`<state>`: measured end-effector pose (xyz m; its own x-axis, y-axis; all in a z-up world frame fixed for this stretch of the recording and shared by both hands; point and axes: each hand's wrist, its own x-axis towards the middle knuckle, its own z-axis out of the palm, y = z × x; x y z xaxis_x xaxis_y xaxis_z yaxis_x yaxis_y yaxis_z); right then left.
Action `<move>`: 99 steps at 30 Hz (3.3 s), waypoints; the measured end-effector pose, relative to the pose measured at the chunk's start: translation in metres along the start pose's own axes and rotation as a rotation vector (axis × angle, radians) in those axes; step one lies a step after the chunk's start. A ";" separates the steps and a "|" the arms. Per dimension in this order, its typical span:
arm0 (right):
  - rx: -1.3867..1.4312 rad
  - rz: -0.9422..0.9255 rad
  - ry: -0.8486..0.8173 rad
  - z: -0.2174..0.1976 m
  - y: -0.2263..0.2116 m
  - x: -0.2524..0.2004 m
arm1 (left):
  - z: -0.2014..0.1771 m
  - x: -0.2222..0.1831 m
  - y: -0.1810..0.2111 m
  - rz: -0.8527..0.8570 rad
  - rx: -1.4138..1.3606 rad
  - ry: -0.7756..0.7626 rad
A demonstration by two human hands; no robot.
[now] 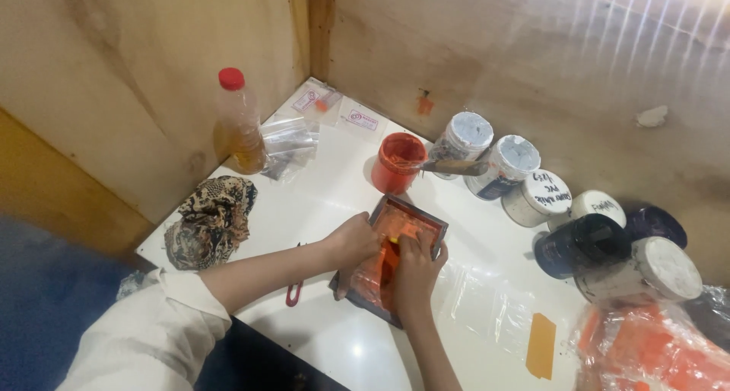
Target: Preparing a screen printing frame by spreading orange ink evenly across the mesh using a small squeegee.
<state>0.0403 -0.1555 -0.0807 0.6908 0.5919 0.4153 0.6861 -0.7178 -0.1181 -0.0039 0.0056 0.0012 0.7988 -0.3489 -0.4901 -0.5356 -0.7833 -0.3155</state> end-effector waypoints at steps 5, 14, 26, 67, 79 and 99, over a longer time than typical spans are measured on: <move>-0.014 -0.076 0.052 -0.022 -0.021 -0.042 | -0.004 -0.009 -0.002 0.015 -0.053 0.028; 0.147 0.041 -0.164 -0.042 0.007 -0.028 | -0.003 -0.003 0.002 -0.026 -0.067 -0.018; 0.163 -0.141 -0.097 -0.037 0.002 -0.054 | 0.000 -0.001 0.000 -0.016 -0.097 -0.016; 0.135 -0.083 -0.176 -0.054 -0.001 -0.050 | -0.006 -0.003 0.001 -0.027 -0.104 -0.079; -0.184 0.102 -0.045 -0.020 0.011 -0.009 | -0.032 -0.043 0.011 -0.125 0.067 0.165; 0.200 -0.055 -0.071 -0.021 -0.006 -0.034 | -0.004 -0.002 0.004 -0.062 -0.022 -0.017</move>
<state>0.0083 -0.1791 -0.0748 0.6609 0.6573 0.3621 0.7496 -0.6014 -0.2764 -0.0065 0.0013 0.0037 0.8255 -0.2910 -0.4836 -0.4791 -0.8142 -0.3279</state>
